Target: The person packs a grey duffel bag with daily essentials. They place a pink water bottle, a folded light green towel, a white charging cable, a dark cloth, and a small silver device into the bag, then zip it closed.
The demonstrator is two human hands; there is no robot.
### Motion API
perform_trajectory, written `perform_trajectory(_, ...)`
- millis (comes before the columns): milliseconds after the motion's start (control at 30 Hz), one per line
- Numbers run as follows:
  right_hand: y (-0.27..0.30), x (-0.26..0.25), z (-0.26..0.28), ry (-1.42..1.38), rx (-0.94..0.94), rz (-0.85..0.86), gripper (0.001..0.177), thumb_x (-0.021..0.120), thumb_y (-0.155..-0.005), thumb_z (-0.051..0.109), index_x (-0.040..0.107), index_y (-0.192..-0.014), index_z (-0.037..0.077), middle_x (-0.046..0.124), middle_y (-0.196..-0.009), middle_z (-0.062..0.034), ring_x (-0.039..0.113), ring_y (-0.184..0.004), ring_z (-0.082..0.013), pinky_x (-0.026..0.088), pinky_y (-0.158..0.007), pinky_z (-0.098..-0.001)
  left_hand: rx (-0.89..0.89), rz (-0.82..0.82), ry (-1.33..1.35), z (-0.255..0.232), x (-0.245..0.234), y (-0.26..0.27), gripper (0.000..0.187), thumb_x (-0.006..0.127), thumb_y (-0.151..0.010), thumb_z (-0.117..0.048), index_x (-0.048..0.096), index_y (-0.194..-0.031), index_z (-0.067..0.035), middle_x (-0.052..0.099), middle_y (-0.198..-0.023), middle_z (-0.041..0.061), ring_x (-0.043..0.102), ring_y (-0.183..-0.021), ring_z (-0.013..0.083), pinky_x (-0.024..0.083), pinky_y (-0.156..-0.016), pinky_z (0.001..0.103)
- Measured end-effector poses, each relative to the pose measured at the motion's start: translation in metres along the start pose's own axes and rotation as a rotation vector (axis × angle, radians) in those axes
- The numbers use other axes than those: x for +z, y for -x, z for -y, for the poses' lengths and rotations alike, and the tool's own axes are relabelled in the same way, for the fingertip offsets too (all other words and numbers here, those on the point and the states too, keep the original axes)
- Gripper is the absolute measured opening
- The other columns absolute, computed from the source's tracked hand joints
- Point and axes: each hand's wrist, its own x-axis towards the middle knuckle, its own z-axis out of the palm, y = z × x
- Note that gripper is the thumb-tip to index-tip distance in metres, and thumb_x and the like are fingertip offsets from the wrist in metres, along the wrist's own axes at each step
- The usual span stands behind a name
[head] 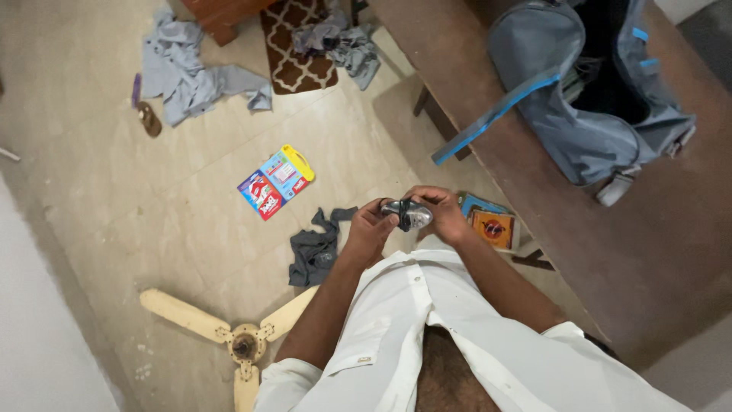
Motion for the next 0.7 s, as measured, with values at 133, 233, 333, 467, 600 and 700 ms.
perform_trajectory(133, 0.007, -0.010, 0.005, -0.133, -0.156, 0.031, 0.023, 0.060, -0.100, 0.011, 0.074, -0.115, 0.001, 0.074, -0.102, -0.0095, 0.071, -0.082, -0.0188, 0.061, -0.056, -0.0316, -0.033, 0.011, 0.276, 0.016, 0.017, -0.025, 0.025, 0.071, -0.097, -0.001, 0.062, -0.120, 0.003, 0.068, -0.114, 0.009, 0.067, -0.107, 0.0197, 0.055, -0.098, 0.036)
perform_trajectory(233, 0.004, -0.032, 0.018, -0.392, -0.156, 0.150, 0.032, 0.056, -0.099, 0.019, 0.069, -0.122, 0.001, 0.072, -0.112, -0.0097, 0.074, -0.089, -0.0199, 0.064, -0.063, -0.0363, -0.057, 0.033, 0.270, 0.020, 0.038, -0.044, 0.026, 0.071, -0.097, -0.003, 0.061, -0.120, 0.004, 0.068, -0.116, 0.012, 0.066, -0.110, 0.0218, 0.054, -0.103, 0.037)
perform_trajectory(333, -0.001, -0.056, 0.024, -0.567, -0.235, 0.277, 0.042, 0.054, -0.098, 0.030, 0.065, -0.128, 0.002, 0.073, -0.115, -0.0105, 0.073, -0.093, -0.0200, 0.063, -0.074, -0.0376, -0.062, -0.037, 0.165, 0.019, 0.055, -0.071, 0.027, 0.071, -0.095, -0.005, 0.062, -0.119, 0.004, 0.069, -0.114, 0.013, 0.068, -0.105, 0.0215, 0.056, -0.097, 0.037)
perform_trajectory(467, -0.017, -0.091, 0.014, -0.306, -0.343, 0.066, 0.035, 0.064, -0.100, 0.024, 0.065, -0.125, 0.000, 0.071, -0.109, -0.0066, 0.067, -0.096, -0.0143, 0.057, -0.082, -0.0332, -0.086, 0.013, -0.011, 0.029, 0.080, -0.108, 0.023, 0.071, -0.098, -0.004, 0.062, -0.117, 0.006, 0.070, -0.112, 0.014, 0.068, -0.101, 0.0215, 0.056, -0.093, 0.038)
perform_trajectory(600, -0.040, -0.133, 0.008, -0.200, -0.405, -0.042, 0.024, 0.071, -0.102, 0.018, 0.067, -0.118, -0.001, 0.072, -0.104, -0.0033, 0.066, -0.095, -0.0113, 0.056, -0.087, -0.0301, -0.170, 0.026, -0.168, 0.040, 0.104, -0.149, 0.023, 0.070, -0.097, -0.006, 0.062, -0.114, 0.007, 0.070, -0.109, 0.014, 0.070, -0.098, 0.0207, 0.060, -0.091, 0.037)
perform_trajectory(700, -0.051, -0.164, 0.012, -0.119, -0.277, -0.204, 0.027, 0.071, -0.101, 0.019, 0.071, -0.118, -0.001, 0.071, -0.101, -0.0036, 0.061, -0.089, -0.0102, 0.052, -0.077, -0.0294, -0.207, 0.024, -0.254, 0.051, 0.125, -0.183, 0.024, 0.072, -0.096, -0.007, 0.061, -0.112, 0.008, 0.070, -0.107, 0.014, 0.070, -0.094, 0.0206, 0.060, -0.086, 0.034)
